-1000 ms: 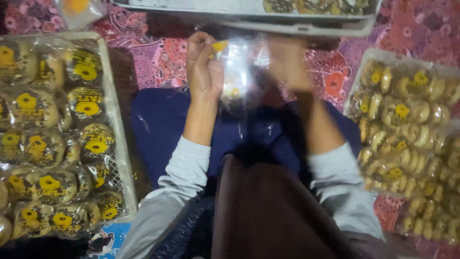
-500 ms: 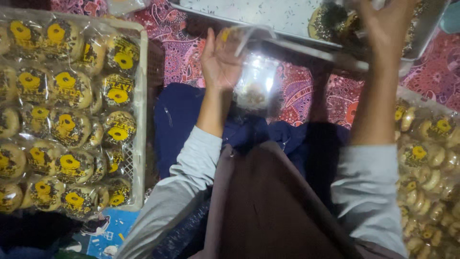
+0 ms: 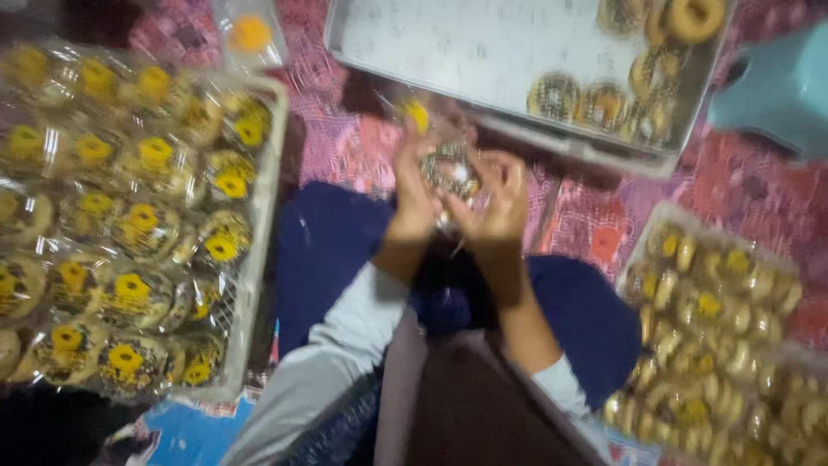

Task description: The person sits on the floor and repeatedly picks round biscuits from a metal tray, places them into clear plastic bags, and sets the sealed bags into a white crate. The person handles the biscuits and bags by hand throughout the process.

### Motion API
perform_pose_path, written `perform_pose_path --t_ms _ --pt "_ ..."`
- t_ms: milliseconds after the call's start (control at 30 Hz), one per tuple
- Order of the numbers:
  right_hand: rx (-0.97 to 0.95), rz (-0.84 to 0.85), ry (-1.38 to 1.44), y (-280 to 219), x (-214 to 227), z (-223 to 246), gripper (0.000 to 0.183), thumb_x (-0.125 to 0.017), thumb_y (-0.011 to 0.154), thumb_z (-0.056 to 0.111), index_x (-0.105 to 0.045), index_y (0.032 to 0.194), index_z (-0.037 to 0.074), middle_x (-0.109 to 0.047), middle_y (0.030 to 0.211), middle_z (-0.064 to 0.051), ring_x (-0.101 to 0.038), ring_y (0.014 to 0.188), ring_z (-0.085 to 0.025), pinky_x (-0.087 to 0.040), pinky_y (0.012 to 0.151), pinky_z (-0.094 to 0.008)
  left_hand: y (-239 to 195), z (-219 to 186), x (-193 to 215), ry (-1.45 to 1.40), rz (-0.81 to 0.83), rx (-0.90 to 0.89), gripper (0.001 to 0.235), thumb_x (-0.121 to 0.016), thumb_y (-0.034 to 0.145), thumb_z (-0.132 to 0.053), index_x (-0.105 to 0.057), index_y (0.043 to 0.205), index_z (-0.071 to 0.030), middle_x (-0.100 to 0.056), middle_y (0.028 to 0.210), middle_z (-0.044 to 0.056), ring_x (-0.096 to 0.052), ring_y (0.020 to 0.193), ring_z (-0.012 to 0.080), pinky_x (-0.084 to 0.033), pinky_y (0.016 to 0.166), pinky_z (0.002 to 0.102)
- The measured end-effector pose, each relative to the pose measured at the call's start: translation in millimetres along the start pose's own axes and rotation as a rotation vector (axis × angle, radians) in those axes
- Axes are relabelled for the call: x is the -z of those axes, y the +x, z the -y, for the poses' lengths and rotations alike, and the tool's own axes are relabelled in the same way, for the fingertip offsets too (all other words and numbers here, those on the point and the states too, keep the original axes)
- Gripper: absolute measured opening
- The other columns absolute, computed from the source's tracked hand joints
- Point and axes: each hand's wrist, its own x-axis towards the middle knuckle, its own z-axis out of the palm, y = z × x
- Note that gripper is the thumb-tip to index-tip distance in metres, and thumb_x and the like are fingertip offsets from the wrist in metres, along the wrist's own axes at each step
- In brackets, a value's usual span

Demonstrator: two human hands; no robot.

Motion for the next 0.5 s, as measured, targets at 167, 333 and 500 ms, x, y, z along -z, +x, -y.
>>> perform_pose_path --t_ms 167,333,500 --pt "0.185 -0.105 -0.221 1.8 -18.0 5.0 0.068 -0.092 0.071 0.023 -0.072 0.134 0.008 -0.038 0.157 -0.030 -0.049 0.136 -0.050 -0.038 0.113 -0.054 -27.8 2.0 -10.5 -0.131 0.036 0.356 0.059 -0.052 0.113 -0.044 -0.041 0.153 -0.002 -0.061 0.127 0.015 -0.064 0.115 0.0268 -0.054 0.102 0.044" --pt "-0.150 0.163 0.010 -8.9 -22.8 -8.1 0.062 -0.083 0.085 0.027 -0.065 0.141 0.008 -0.058 0.149 -0.019 -0.060 0.134 -0.035 -0.045 0.115 -0.044 -77.0 -24.9 -18.2 0.821 -0.055 -0.005 0.076 -0.064 0.099 -0.042 -0.029 0.155 -0.004 -0.046 0.145 0.024 -0.046 0.129 0.0395 -0.037 0.108 0.056" --pt "0.048 0.358 0.314 -13.2 -30.5 -8.5 0.065 -0.074 0.092 0.019 -0.049 0.146 -0.007 -0.055 0.147 -0.026 -0.055 0.133 -0.038 -0.042 0.112 -0.041 -107.6 -91.7 6.1 1.980 0.504 -0.570 0.093 -0.074 0.078 -0.057 -0.046 0.150 -0.004 -0.038 0.158 0.025 -0.034 0.144 0.0521 -0.011 0.118 0.063"
